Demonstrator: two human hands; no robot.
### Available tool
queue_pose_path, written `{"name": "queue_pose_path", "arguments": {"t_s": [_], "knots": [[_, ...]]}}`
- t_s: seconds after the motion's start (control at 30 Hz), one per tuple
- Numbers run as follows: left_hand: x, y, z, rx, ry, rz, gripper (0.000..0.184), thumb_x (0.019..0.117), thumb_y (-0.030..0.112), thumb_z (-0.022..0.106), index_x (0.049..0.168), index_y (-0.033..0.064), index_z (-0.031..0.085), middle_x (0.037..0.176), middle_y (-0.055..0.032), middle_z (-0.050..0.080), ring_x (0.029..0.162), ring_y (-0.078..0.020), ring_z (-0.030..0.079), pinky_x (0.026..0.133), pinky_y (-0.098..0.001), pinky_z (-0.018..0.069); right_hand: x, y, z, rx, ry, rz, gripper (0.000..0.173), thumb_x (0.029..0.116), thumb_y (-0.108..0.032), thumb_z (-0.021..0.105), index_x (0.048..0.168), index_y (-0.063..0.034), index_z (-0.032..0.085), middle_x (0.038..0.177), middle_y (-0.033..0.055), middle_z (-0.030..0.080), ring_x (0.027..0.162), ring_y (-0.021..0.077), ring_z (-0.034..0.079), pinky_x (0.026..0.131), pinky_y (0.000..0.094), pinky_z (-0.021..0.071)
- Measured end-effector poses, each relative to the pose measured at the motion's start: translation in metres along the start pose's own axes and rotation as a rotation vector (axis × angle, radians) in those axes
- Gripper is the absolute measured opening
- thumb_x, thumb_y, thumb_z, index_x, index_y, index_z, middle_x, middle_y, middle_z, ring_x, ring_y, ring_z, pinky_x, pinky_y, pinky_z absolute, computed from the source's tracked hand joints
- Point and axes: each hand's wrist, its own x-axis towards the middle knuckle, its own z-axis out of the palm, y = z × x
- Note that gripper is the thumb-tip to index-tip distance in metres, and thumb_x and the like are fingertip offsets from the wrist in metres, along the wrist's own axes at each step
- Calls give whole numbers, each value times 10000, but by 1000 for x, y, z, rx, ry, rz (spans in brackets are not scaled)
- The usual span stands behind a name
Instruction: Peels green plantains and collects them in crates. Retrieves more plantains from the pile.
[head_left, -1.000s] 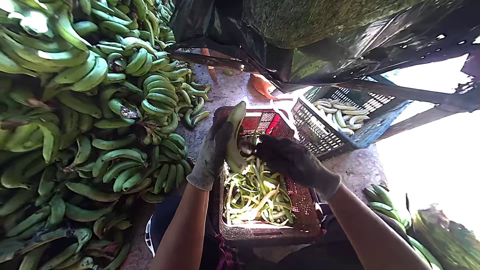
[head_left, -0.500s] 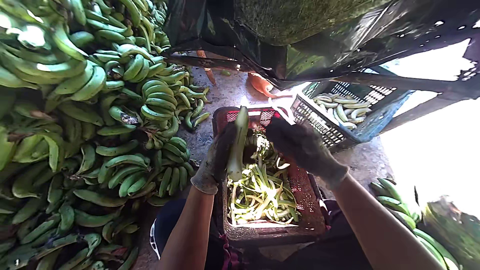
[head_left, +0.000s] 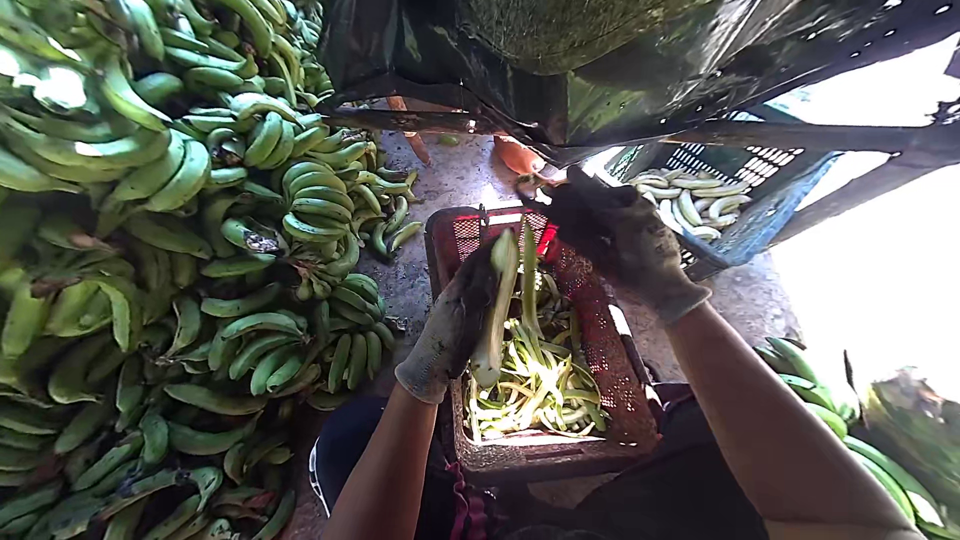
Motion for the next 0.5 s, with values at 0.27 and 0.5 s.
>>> {"name": "queue_pose_path", "arguments": {"t_s": [0.27, 0.5], "knots": [[23, -22, -20, -225, 456, 338, 566, 1017, 587, 481, 1518, 358, 352, 1327, 11, 618, 1056, -173, 671, 790, -418, 607, -48, -46, 33, 156, -263, -252, 601, 950, -579, 555, 1508, -360, 516, 1023, 45, 694, 922, 185, 655, 790, 429, 550], [-3, -5, -12, -121, 53, 132, 392, 1078, 426, 428, 1431, 270, 495, 1078, 10, 677, 856, -75, 660, 711, -259, 580, -7, -14, 22, 178, -141, -218, 395, 897, -423, 690, 1202, -181, 755, 1155, 128, 712, 1060, 288, 680, 900, 530, 553]]}}
